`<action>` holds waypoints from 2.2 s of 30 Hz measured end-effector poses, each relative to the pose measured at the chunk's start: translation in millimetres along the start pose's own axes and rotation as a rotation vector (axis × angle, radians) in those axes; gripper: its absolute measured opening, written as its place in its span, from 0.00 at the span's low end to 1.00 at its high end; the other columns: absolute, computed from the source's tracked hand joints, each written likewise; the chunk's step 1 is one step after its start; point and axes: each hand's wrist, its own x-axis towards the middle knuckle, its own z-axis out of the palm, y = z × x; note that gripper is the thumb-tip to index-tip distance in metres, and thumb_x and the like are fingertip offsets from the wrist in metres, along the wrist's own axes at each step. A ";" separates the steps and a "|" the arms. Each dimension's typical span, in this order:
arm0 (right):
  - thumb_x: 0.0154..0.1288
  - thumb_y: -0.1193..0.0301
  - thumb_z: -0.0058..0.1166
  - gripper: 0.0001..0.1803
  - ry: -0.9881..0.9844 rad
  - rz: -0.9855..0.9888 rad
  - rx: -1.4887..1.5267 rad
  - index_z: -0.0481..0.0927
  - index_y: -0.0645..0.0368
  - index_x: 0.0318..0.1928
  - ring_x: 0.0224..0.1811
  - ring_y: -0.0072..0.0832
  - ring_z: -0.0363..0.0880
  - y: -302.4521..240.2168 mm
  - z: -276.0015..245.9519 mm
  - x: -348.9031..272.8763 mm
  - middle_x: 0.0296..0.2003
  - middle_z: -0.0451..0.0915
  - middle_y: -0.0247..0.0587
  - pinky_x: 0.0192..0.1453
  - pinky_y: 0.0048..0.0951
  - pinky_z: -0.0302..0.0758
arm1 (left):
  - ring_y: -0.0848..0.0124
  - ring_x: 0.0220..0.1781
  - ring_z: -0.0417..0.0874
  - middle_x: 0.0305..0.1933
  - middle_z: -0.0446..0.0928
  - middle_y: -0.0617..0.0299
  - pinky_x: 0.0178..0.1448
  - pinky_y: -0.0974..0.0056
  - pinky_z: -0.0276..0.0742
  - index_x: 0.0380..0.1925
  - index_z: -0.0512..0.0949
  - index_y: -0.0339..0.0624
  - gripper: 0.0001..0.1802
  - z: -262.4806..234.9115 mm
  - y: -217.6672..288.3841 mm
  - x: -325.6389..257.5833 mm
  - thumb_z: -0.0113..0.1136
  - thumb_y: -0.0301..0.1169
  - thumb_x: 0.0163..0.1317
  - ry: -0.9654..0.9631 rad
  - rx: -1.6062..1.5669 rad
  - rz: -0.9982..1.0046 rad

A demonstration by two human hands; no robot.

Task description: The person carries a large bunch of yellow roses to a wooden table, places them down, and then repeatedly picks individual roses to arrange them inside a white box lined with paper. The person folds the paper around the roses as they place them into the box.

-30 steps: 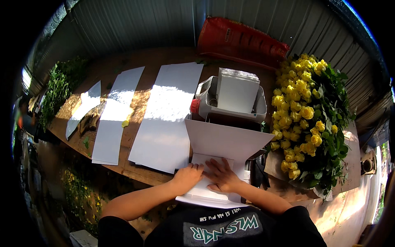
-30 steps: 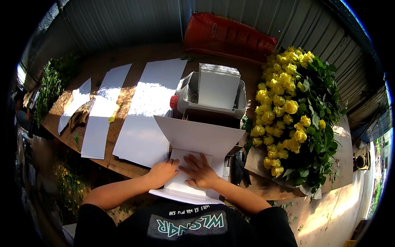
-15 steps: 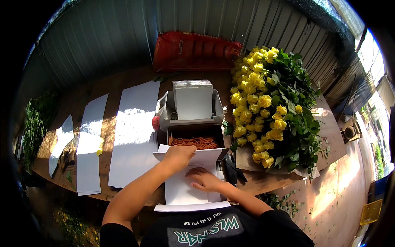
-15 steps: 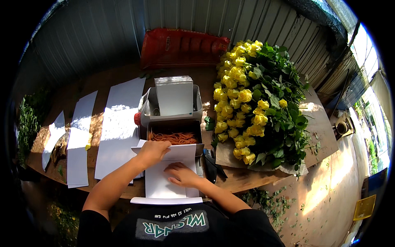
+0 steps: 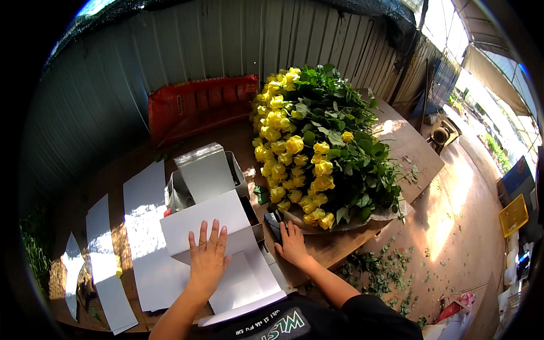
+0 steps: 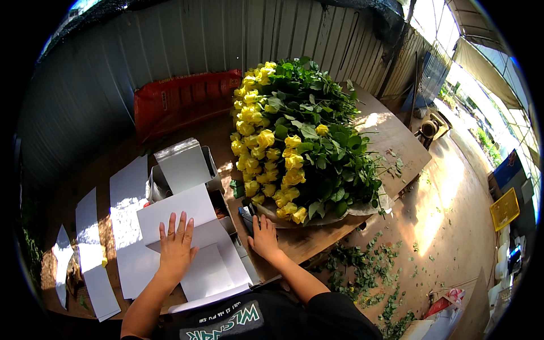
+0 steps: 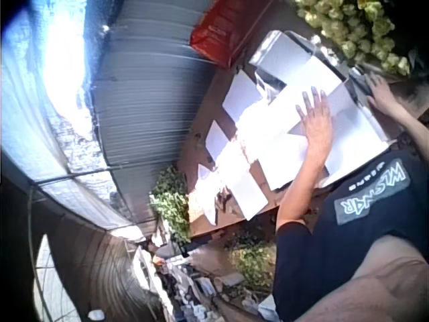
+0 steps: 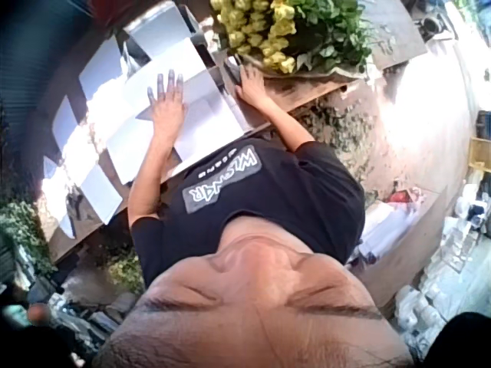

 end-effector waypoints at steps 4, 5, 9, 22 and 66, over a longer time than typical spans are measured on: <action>0.50 0.71 0.51 0.29 0.174 -0.110 0.461 0.61 0.63 0.54 0.58 0.49 0.52 28.3 -19.3 29.1 0.56 0.56 0.54 0.61 0.40 0.53 | 0.52 0.59 0.60 0.57 0.61 0.46 0.60 0.51 0.54 0.56 0.58 0.37 0.35 -20.7 47.2 -27.5 0.54 0.46 0.52 -0.265 -0.493 0.270; 0.50 0.73 0.51 0.26 0.188 -0.129 0.525 0.64 0.62 0.53 0.58 0.48 0.54 18.8 -34.2 32.6 0.56 0.57 0.53 0.61 0.39 0.54 | 0.51 0.55 0.66 0.53 0.65 0.46 0.58 0.53 0.60 0.56 0.59 0.39 0.32 -17.3 48.6 -40.1 0.51 0.44 0.55 -0.344 -0.617 0.298; 0.53 0.80 0.46 0.12 0.572 -0.100 0.632 0.73 0.60 0.41 0.35 0.29 0.74 9.7 -115.7 58.7 0.39 0.73 0.42 0.39 0.23 0.71 | 0.51 0.46 0.72 0.46 0.69 0.42 0.49 0.59 0.68 0.55 0.59 0.38 0.28 -22.1 42.3 -58.1 0.50 0.33 0.53 -0.917 -0.705 -0.004; 0.49 0.69 0.50 0.12 0.175 0.450 -0.228 0.78 0.49 0.37 0.38 0.35 0.76 211.2 -199.3 178.9 0.34 0.79 0.36 0.41 0.35 0.72 | 0.52 0.37 0.75 0.39 0.75 0.48 0.43 0.57 0.71 0.54 0.64 0.54 0.23 -6.1 46.4 -74.5 0.47 0.33 0.57 -1.002 -0.757 -0.022; 0.39 0.78 0.54 0.28 -0.224 -0.394 0.218 0.66 0.56 0.47 0.28 0.34 0.74 -47.9 -101.9 -45.7 0.26 0.73 0.36 0.28 0.31 0.70 | 0.51 0.38 0.76 0.39 0.74 0.47 0.42 0.55 0.70 0.48 0.67 0.43 0.18 9.9 55.1 -122.9 0.44 0.30 0.55 -0.829 -0.956 -0.003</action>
